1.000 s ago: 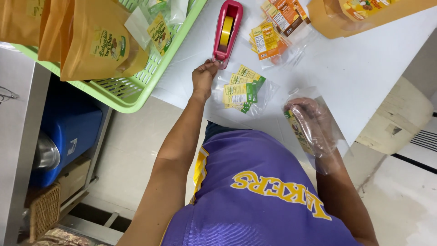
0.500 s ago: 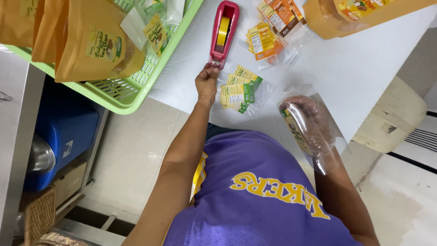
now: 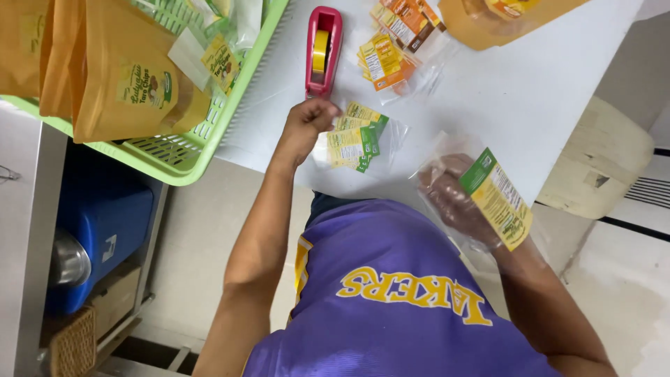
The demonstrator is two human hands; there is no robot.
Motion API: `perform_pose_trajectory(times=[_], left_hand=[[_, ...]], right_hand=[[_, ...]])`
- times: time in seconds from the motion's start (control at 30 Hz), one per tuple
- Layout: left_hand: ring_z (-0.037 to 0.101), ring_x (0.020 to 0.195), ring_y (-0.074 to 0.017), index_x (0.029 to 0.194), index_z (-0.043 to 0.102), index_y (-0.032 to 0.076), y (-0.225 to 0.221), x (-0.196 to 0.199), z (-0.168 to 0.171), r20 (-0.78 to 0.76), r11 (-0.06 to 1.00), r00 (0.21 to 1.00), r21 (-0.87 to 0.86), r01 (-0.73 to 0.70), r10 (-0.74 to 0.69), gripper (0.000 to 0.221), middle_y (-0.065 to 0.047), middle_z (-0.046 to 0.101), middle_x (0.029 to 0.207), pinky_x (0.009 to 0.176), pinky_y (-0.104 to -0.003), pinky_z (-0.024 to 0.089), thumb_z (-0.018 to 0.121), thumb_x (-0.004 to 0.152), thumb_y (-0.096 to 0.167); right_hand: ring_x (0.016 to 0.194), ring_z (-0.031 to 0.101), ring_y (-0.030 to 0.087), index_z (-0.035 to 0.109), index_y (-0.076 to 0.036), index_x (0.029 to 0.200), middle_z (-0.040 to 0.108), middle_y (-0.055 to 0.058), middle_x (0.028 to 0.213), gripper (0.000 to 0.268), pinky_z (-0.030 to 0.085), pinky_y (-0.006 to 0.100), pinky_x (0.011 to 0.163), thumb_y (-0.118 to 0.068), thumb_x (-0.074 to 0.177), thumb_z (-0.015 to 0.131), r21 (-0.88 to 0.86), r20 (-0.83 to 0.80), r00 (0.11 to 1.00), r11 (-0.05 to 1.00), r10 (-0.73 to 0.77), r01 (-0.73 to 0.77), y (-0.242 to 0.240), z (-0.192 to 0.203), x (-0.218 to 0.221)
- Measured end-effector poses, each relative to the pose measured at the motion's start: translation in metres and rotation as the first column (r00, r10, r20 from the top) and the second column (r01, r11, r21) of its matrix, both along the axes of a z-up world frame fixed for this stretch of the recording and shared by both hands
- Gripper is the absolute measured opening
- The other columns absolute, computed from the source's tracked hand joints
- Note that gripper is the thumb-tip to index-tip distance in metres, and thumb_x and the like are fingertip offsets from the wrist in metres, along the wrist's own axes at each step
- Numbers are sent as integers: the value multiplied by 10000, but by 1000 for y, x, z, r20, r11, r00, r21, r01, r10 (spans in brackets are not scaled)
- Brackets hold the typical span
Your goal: Packing small sachets into plastic bags and applying labels at a workstation
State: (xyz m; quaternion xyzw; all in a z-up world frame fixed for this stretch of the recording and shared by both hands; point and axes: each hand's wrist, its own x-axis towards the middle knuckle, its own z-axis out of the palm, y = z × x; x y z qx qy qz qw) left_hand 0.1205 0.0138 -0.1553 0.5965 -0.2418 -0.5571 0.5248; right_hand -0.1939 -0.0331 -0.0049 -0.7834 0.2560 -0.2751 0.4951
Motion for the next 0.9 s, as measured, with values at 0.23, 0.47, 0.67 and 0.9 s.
perform_pose_trajectory(times=[0.23,0.47,0.67,0.9], left_hand=[[689,787,-98,964,729,84,-39,-23,192,89,708,755,-294,643,-649,89,-67,755,813,823,-290,595,703,988,165],[667,687,-105,894,750,46,-59,-45,238,116,368,417,-305,879,-901,173,-78,713,706,712,-247,586,730,961,204],[665,676,-103,887,749,32,-59,-60,241,71,353,385,-271,895,-920,175,-72,697,693,688,-235,572,736,956,192],[584,585,-85,854,738,24,-58,-75,221,-8,344,353,-252,905,-935,218,-51,655,630,594,-211,525,751,953,217]], right_hand=[[880,601,305,661,-30,1025,605,119,910,61,516,417,792,-54,971,679,218,271,959,964,87,-149,-1,-4,-5],[743,550,210,602,-99,923,517,23,793,98,489,344,678,-117,981,678,388,600,791,820,121,-420,6,-5,-16],[633,509,134,554,-155,842,448,-53,699,192,468,285,586,-167,989,677,426,804,593,646,51,-634,6,-12,-3],[496,458,38,496,-225,740,361,-150,582,316,442,211,472,-230,999,677,325,945,309,352,-103,-878,0,-18,3]])
